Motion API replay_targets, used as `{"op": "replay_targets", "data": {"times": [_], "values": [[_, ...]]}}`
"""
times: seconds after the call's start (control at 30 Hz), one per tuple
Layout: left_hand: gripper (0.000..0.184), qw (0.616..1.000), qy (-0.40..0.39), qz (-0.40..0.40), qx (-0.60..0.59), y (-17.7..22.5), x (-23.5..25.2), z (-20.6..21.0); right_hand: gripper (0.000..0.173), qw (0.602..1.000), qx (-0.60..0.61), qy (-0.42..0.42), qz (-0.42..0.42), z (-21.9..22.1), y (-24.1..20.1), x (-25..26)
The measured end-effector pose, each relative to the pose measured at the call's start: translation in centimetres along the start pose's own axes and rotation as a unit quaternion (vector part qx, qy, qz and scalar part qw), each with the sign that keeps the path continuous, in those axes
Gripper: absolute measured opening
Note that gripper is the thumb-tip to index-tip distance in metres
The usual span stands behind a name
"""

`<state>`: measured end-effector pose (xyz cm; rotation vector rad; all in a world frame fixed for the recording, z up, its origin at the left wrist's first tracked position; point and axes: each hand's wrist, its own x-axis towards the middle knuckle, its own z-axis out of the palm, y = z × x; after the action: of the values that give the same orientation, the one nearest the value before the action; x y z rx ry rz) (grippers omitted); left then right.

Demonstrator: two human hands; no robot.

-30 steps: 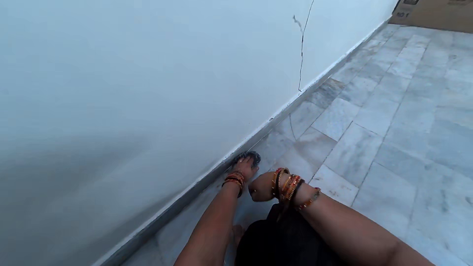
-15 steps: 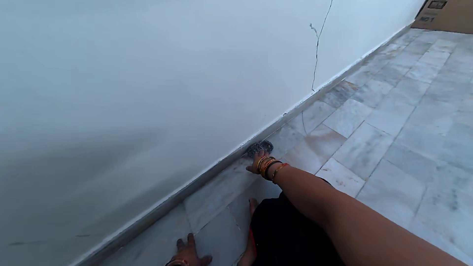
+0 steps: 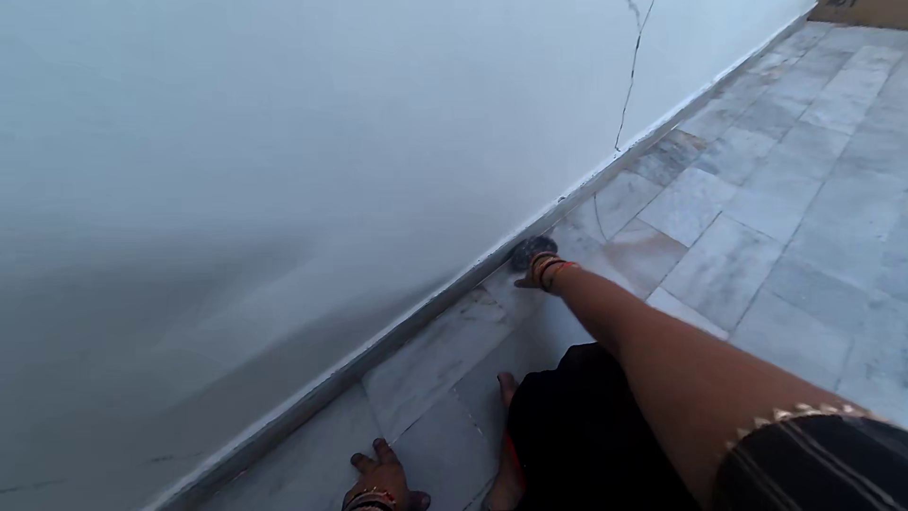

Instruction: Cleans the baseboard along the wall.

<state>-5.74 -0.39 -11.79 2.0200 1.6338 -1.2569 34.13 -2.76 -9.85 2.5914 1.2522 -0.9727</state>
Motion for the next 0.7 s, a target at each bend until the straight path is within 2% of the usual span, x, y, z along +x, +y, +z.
{"op": "replay_targets", "data": {"times": [0.07,0.13,0.17,0.27,0.3,0.4,0.5,0.57,0.7], "values": [[0.139,1.0,-0.013,-0.011,0.006,0.5,0.1,-0.1,0.083,1.0,-0.011,0.023,0.016,-0.6,2.4,1.9],[0.14,1.0,-0.014,-0.02,0.011,1.0,0.1,-0.5,0.081,0.999,-0.018,0.016,0.038,-1.7,4.8,3.5],[0.141,0.999,-0.017,-0.024,0.013,1.1,0.1,-0.7,0.075,0.999,-0.022,0.01,0.042,-2.3,5.7,4.0],[0.144,0.999,-0.02,-0.034,0.024,1.2,0.5,-0.8,0.054,0.996,-0.058,0.062,-0.004,-1.8,10.2,8.1],[0.146,0.999,-0.022,-0.033,0.03,1.2,0.5,-0.7,0.051,0.995,-0.05,0.082,0.011,-1.5,11.3,8.6],[0.149,0.999,-0.018,-0.029,0.027,1.6,0.9,-0.7,0.058,0.986,-0.009,0.138,0.093,-2.0,13.7,9.6],[0.153,0.999,-0.016,-0.045,0.017,1.7,1.3,-0.7,0.043,0.99,-0.004,0.125,0.065,-2.3,11.8,9.3],[0.155,0.999,-0.013,-0.049,0.008,1.9,1.5,-0.6,0.041,0.991,-0.017,0.115,0.059,-1.8,9.8,8.6],[0.158,0.999,0.006,-0.049,0.011,2.0,2.6,0.1,0.036,0.997,-0.059,0.037,0.045,-1.4,2.7,4.5]]}}
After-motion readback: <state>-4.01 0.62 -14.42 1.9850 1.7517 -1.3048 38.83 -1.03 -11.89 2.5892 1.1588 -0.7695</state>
